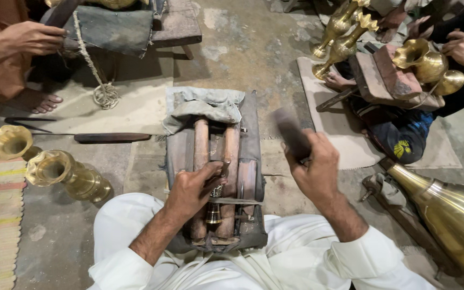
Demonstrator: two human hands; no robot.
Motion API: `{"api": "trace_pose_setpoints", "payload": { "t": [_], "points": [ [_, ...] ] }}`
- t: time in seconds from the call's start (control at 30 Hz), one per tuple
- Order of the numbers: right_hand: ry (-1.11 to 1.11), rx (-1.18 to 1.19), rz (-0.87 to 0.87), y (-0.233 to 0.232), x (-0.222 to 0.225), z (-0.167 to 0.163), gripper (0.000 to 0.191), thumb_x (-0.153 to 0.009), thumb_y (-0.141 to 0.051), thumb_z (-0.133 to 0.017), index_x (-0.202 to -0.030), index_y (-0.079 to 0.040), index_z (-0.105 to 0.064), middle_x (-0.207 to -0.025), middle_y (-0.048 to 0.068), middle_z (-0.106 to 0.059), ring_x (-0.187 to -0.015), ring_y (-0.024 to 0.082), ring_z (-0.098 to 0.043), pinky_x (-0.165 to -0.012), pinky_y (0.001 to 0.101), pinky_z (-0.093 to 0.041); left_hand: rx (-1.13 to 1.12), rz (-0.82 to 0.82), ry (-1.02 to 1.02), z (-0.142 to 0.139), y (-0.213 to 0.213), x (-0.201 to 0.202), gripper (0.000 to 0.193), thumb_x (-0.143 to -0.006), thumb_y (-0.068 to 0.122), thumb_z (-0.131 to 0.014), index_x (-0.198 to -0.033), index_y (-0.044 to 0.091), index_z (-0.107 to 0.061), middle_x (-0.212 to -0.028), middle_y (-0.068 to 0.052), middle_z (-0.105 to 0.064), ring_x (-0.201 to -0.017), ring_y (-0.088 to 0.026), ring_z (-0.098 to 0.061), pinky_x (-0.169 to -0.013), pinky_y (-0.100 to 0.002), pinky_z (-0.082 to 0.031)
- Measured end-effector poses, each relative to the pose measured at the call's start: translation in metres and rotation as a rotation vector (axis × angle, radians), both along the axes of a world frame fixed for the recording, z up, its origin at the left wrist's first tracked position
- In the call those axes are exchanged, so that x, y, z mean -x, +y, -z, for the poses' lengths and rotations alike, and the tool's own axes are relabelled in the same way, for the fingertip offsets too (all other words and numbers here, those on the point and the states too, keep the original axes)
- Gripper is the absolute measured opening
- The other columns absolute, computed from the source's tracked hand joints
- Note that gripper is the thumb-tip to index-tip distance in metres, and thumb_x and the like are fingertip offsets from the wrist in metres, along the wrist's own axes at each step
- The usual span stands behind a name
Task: The person sits on the floor holding a small brass vase clamped in a wooden chuck, and decorates its surface by striking a chisel with a wooden mallet, repositioning the chisel repeatedly to work the pattern around the vase. Other workers perform similar brass work nearby.
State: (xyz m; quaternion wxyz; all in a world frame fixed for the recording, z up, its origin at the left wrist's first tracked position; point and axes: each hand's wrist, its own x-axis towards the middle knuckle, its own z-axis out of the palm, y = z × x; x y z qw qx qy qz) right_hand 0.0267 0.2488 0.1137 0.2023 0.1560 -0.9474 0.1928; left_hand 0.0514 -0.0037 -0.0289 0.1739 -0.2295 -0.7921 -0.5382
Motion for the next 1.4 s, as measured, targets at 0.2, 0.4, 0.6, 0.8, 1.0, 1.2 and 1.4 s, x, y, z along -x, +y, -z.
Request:
{"api": "trace_pose_setpoints", "payload": {
  "t": [0.2, 0.4, 0.6, 0.8, 1.0, 1.2, 1.4],
  "points": [
    [0.021, -0.243, -0.098, 0.000, 0.002, -0.015, 0.038, -0.069, 0.007, -0.066, -0.103, -0.008, -0.072, -0.099, 0.007, -0.073, -0.091, 0.030, -0.065, -0.079, 0.0428, -0.052, 0.083, -0.036, -0.052, 0.001, 0.001, 0.002, 0.039, -0.086, 0.007, -0.078, -0.123, 0.010, -0.066, -0.088, -0.014, -0.079, -0.070, -0.029, -0.078, -0.061, -0.040, -0.061],
    [0.030, -0.342, -0.150, 0.000, 0.004, -0.021, 0.040, -0.065, 0.007, -0.066, -0.102, -0.006, -0.072, -0.097, 0.010, -0.073, -0.090, 0.031, -0.064, -0.081, 0.0433, -0.052, 0.097, -0.036, -0.024, 0.001, 0.000, 0.001, 0.044, -0.082, 0.005, -0.080, -0.124, 0.009, -0.064, -0.088, -0.015, -0.078, -0.073, -0.030, -0.077, -0.063, -0.041, -0.061],
    [-0.015, -0.262, -0.116, -0.003, 0.005, -0.019, 0.036, -0.071, 0.006, -0.068, -0.106, -0.005, -0.071, -0.094, 0.010, -0.071, -0.089, 0.030, -0.064, -0.079, 0.0436, -0.051, 0.096, -0.015, -0.030, 0.000, -0.002, 0.002, 0.052, -0.076, -0.002, -0.075, -0.126, 0.009, -0.063, -0.099, -0.015, -0.079, -0.080, -0.029, -0.079, -0.069, -0.039, -0.064],
    [-0.102, -0.083, -0.011, -0.003, 0.003, -0.017, 0.029, -0.078, -0.003, -0.076, -0.105, -0.005, -0.069, -0.092, 0.011, -0.067, -0.084, 0.030, -0.065, -0.074, 0.0440, -0.051, 0.042, -0.001, -0.054, -0.005, -0.002, 0.002, 0.041, -0.085, 0.005, -0.079, -0.123, 0.011, -0.066, -0.097, -0.013, -0.079, -0.082, -0.030, -0.078, -0.068, -0.038, -0.064],
    [-0.013, -0.086, -0.098, -0.002, 0.003, -0.016, 0.030, -0.077, -0.004, -0.076, -0.106, -0.004, -0.068, -0.094, 0.011, -0.066, -0.088, 0.031, -0.064, -0.076, 0.0424, -0.050, 0.018, 0.010, -0.032, -0.008, -0.002, 0.003, 0.038, -0.086, 0.008, -0.079, -0.122, 0.010, -0.066, -0.099, -0.013, -0.078, -0.084, -0.030, -0.079, -0.067, -0.038, -0.063],
    [-0.051, -0.037, -0.095, -0.003, 0.002, -0.015, 0.034, -0.075, -0.003, -0.075, -0.107, -0.006, -0.068, -0.095, 0.011, -0.066, -0.087, 0.031, -0.065, -0.076, 0.0424, -0.052, 0.042, 0.040, -0.050, -0.010, -0.005, 0.005, 0.038, -0.087, 0.009, -0.080, -0.122, 0.010, -0.065, -0.102, -0.014, -0.079, -0.082, -0.031, -0.078, -0.066, -0.039, -0.062],
    [-0.112, -0.014, -0.041, -0.001, 0.000, -0.014, 0.032, -0.076, -0.001, -0.075, -0.107, -0.009, -0.069, -0.093, 0.011, -0.066, -0.086, 0.033, -0.065, -0.075, 0.0437, -0.052, 0.042, 0.048, -0.007, -0.009, -0.005, 0.007, 0.040, -0.084, 0.007, -0.080, -0.121, 0.010, -0.066, -0.100, -0.014, -0.079, -0.081, -0.030, -0.078, -0.066, -0.040, -0.062]
  ]
}}
